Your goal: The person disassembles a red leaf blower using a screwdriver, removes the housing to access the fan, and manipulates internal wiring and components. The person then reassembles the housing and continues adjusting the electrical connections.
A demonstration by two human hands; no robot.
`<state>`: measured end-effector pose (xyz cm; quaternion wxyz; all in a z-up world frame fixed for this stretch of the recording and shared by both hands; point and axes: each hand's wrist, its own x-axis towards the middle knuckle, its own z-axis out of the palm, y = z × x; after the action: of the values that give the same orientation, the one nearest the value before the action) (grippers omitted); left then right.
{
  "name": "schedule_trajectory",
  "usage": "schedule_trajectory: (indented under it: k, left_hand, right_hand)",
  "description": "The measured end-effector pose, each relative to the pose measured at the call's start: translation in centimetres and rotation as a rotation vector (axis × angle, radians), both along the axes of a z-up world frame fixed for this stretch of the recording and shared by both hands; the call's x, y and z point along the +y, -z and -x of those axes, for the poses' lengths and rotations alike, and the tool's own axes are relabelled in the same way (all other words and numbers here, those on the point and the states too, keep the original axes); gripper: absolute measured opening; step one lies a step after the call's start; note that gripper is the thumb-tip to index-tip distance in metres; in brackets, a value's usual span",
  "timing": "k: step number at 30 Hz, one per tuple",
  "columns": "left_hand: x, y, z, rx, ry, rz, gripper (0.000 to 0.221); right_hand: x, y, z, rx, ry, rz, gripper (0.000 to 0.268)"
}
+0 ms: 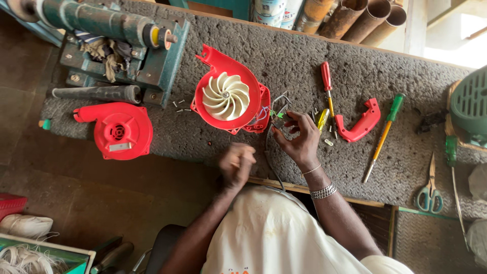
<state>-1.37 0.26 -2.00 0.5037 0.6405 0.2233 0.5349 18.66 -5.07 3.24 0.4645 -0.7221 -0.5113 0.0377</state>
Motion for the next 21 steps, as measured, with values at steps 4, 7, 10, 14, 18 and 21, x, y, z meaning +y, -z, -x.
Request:
schedule_trajectory:
  k: [4, 7, 10, 14, 18, 21]
  left_hand:
    - [2.9, 0.5, 0.9, -0.088, -0.159, 0.470, 0.045]
    - [5.5, 0.3, 1.1, 0.042, -0.209, 0.516, 0.049]
    - [6.2, -0.1, 0.7, 0.038, -0.221, 0.483, 0.047]
    - [5.9, -0.5, 0.0, 0.015, -0.213, 0.493, 0.054]
    - [5.7, -0.8, -0.1, -0.040, -0.159, 0.439, 0.057]
    - [5.7, -1.0, 0.3, 0.008, -0.146, 0.355, 0.057]
  right_hand:
    - [-0.4, 1.3, 0.3, 0.102, 0.007, 0.001, 0.050]
    - [-0.7, 2.4, 0.5, 0.101, 0.039, 0.009, 0.048]
    - [-0.8, 2.9, 0.2, 0.101, -0.023, -0.054, 0.043]
    - [-0.8, 3.0, -0.1, 0.043, -0.075, -0.076, 0.044]
    - [-0.8, 3.2, 0.1, 0.048, -0.069, -0.110, 0.048]
    - [-0.9, 3.2, 0.0, 0.037, -0.074, -0.081, 0.046]
